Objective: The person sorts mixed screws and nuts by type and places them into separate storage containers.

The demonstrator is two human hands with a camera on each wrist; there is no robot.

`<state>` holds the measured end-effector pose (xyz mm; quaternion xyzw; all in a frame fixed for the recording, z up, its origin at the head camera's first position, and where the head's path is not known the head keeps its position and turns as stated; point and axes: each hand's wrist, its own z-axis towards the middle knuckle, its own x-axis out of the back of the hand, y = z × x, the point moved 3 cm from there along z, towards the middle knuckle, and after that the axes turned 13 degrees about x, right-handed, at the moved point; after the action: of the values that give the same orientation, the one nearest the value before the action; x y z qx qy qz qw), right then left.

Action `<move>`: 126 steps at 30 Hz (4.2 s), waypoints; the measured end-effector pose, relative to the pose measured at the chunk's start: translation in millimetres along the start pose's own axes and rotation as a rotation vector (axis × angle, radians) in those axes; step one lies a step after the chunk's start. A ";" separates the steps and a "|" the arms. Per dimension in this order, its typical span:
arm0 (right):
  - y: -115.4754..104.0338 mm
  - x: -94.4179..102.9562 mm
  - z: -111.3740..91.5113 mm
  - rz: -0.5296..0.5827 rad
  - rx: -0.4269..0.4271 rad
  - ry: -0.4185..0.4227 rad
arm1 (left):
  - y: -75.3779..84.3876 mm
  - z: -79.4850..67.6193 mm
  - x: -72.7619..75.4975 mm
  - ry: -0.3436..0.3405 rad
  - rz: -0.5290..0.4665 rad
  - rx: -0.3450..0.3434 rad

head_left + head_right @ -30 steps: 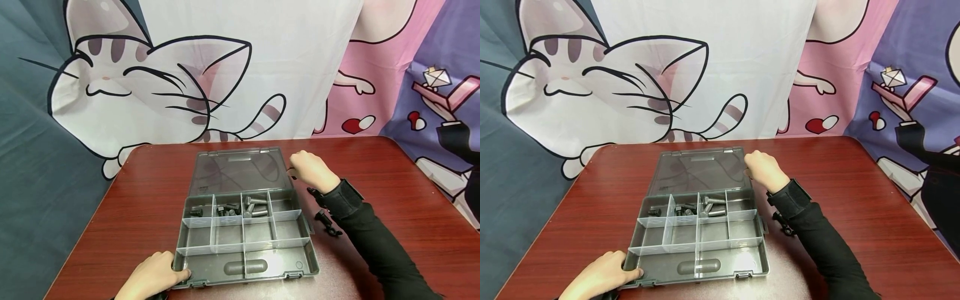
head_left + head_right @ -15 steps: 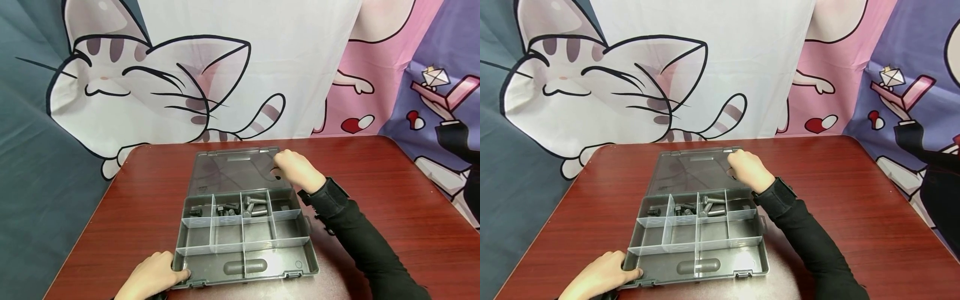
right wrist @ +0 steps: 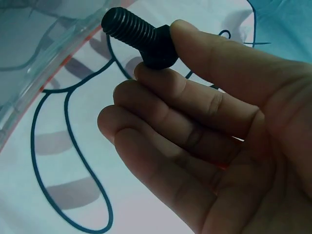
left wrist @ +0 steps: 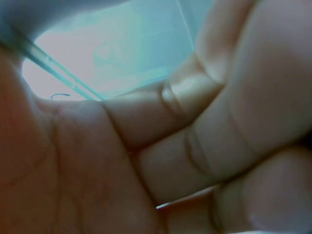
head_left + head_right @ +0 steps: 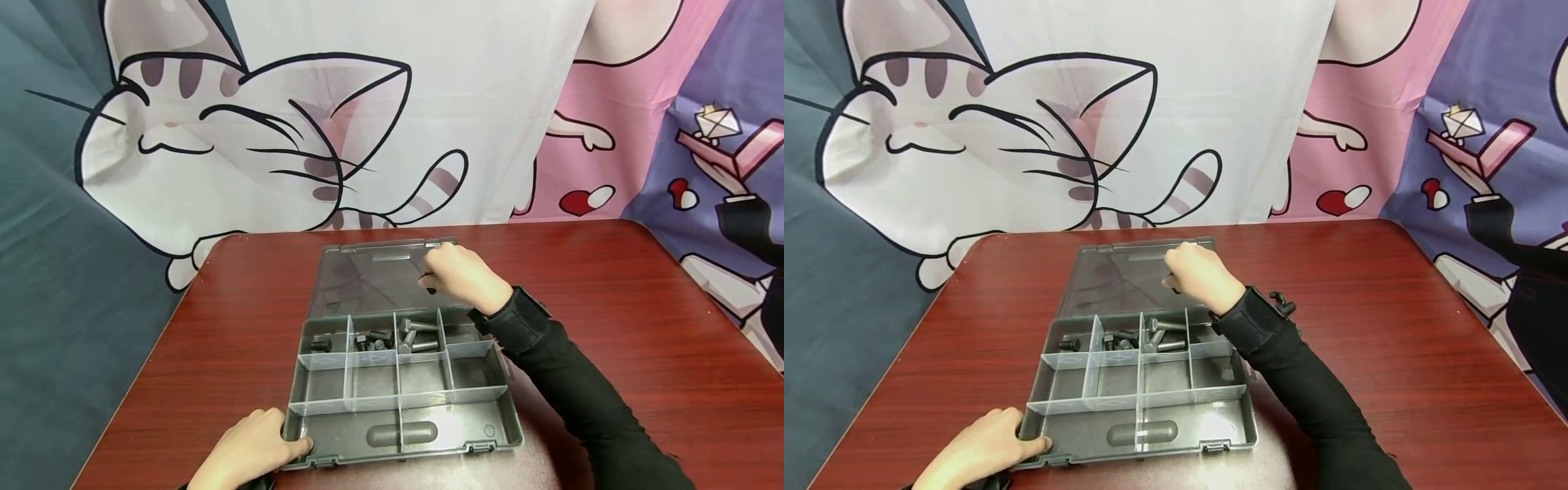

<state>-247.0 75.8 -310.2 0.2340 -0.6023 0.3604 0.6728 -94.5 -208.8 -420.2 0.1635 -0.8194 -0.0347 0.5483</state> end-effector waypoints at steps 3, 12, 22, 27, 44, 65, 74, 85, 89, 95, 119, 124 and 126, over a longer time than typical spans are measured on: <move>-5.8 -0.1 4.2 0.000 0.013 -0.006 | 0.1 -0.2 -0.3 0.001 -0.003 -0.001; -23.6 -3.4 14.5 -0.012 0.076 -0.019 | -0.2 -0.4 0.2 0.006 -0.001 0.001; -41.2 -6.6 24.7 0.028 0.130 -0.017 | -0.5 0.2 0.4 0.002 0.002 0.005; -50.4 -7.3 31.4 0.043 0.148 -0.033 | -1.4 0.6 -0.9 -0.012 0.000 0.009; -88.9 -7.7 52.4 -0.032 0.233 -0.103 | -1.2 0.6 -1.2 -0.039 -0.017 0.015; -114.4 -15.5 74.9 -0.066 0.325 -0.116 | -1.4 1.2 -1.0 -0.044 -0.011 0.027; -116.6 -19.0 78.3 -0.076 0.321 -0.124 | -1.0 0.5 -0.5 -0.020 -0.008 0.015; -109.0 -23.6 80.6 -0.076 0.288 -0.149 | -1.5 1.1 -0.9 -0.006 -0.002 0.001; -108.7 -21.6 79.6 -0.071 0.292 -0.143 | -1.3 1.0 -0.1 -0.012 -0.001 0.006; -107.6 -20.3 76.7 -0.065 0.296 -0.139 | -1.1 0.1 0.5 -0.014 -0.004 0.008; -65.1 -17.8 50.8 -0.020 0.196 -0.121 | -1.4 0.3 -0.2 -0.015 -0.012 0.002; -59.2 -16.6 45.7 -0.025 0.191 -0.120 | -1.6 0.0 -0.2 -0.003 -0.011 -0.006; -56.9 -16.4 44.4 -0.023 0.186 -0.120 | -1.6 0.2 -0.1 0.005 -0.005 -0.007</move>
<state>-232.0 3.3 -312.1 0.3233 -0.6027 0.3924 0.6151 -94.2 -210.3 -420.8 0.1638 -0.8176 -0.0388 0.5507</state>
